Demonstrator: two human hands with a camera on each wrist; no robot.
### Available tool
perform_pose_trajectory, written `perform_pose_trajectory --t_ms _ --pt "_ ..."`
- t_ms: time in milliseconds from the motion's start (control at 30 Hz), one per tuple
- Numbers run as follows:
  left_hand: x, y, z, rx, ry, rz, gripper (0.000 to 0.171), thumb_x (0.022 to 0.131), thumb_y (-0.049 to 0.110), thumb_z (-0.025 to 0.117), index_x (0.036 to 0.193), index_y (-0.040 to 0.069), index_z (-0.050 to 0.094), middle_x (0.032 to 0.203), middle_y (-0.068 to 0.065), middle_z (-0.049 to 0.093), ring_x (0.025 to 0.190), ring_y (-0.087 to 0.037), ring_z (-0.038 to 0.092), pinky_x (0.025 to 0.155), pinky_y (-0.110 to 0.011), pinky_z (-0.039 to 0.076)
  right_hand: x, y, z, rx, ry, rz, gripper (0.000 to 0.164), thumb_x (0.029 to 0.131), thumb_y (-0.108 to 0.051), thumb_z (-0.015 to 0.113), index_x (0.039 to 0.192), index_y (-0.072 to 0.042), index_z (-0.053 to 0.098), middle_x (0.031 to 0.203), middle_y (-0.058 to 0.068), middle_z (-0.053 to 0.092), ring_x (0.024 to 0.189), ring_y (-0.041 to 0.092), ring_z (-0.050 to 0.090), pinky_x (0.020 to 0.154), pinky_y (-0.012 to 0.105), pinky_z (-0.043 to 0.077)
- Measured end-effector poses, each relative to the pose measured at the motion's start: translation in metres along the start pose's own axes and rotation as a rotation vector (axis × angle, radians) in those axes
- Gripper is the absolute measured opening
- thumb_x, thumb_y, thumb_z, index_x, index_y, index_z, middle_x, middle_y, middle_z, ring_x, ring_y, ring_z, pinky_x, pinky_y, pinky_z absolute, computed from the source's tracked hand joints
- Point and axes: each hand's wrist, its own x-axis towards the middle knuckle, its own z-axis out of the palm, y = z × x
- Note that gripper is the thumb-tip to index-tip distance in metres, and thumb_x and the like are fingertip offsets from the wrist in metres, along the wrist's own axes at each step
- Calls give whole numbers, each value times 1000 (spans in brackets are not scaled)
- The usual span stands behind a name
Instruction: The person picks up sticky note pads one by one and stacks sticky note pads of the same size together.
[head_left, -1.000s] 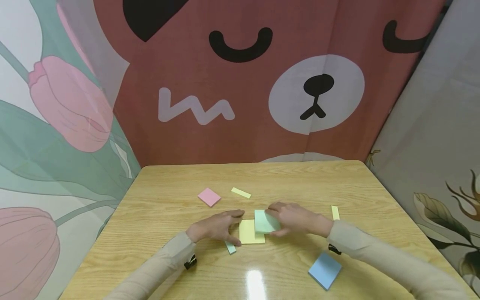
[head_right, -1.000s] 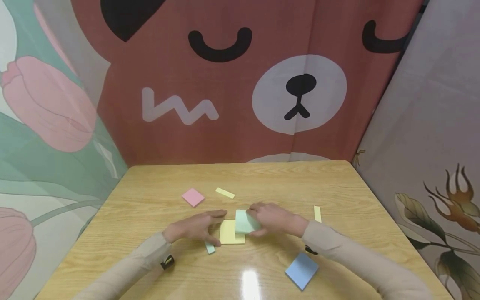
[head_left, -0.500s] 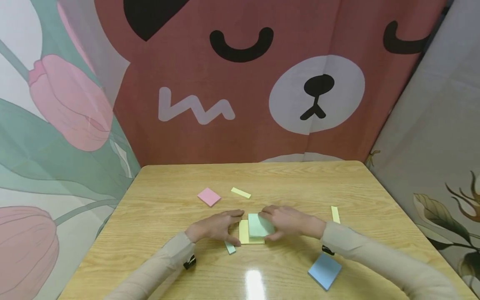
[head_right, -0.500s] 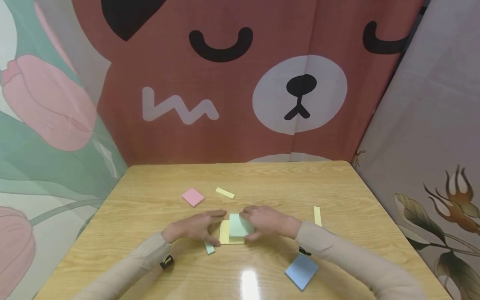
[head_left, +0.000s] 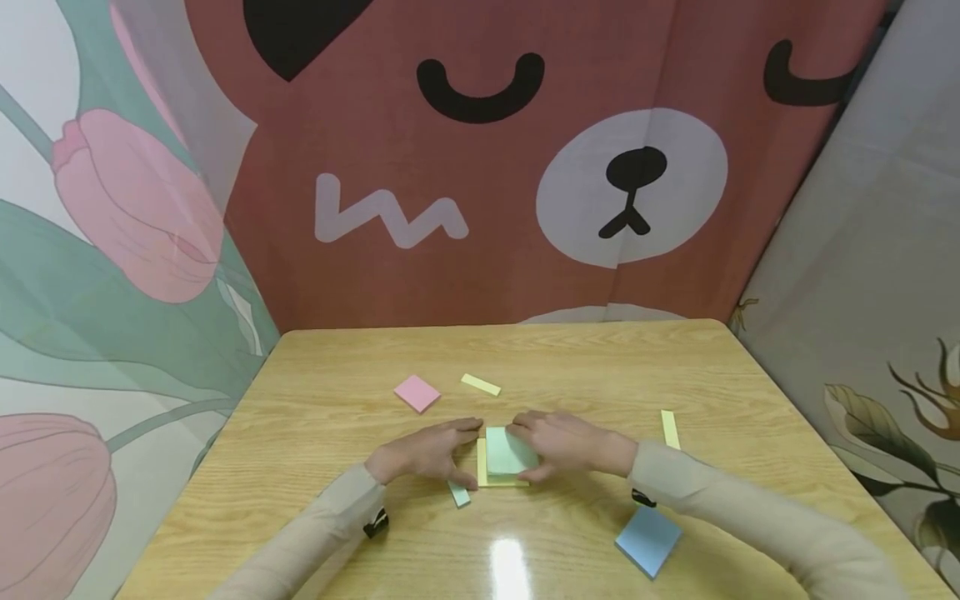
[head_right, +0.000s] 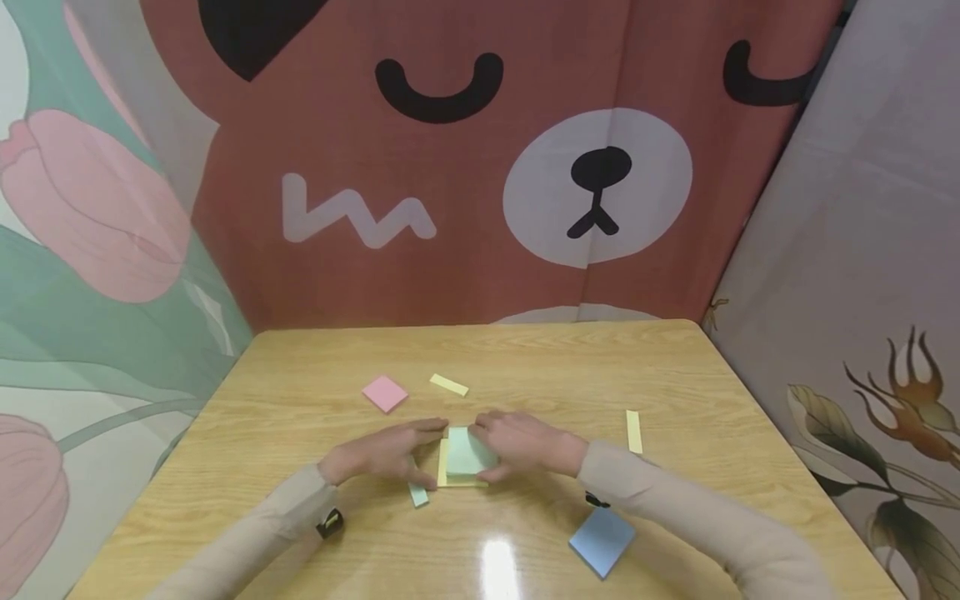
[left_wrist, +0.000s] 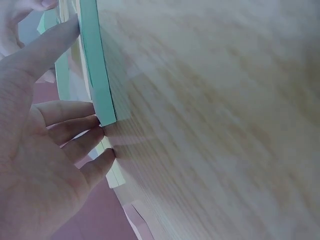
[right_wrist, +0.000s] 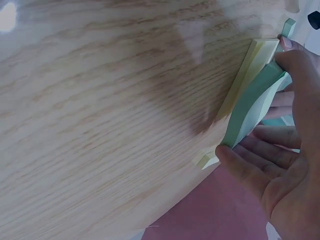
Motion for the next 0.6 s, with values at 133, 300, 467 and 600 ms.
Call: perform_pose_trajectory --t_ms 133,300,467,600 --pt "1 -1 1 8 3 0 87 72 55 62 133 0 35 142 -15 23 127 -29 26 101 -38 24 2 -2 3 -17 13 0 69 74 -58 56 118 -4 51 104 4 55 81 9 50 55 16 42" --pt "2 -1 0 12 8 4 85 72 54 63 132 0 37 141 -15 25 126 -29 28 101 -38 25 6 -5 5 6 2 5 69 74 -58 57 117 -4 51 103 4 55 78 8 50 55 15 42" --pt "2 -1 1 22 16 15 84 72 51 65 130 -2 39 140 -16 28 125 -29 29 101 -37 26 8 -8 8 15 -10 8 67 74 -59 57 115 -7 51 102 1 54 78 7 49 54 14 40" --pt "2 -1 2 43 18 18 84 72 52 64 130 -3 38 139 -16 28 126 -28 29 101 -36 26 9 -10 8 5 -10 6 65 74 -60 56 113 -8 51 100 1 54 77 7 48 54 13 40"
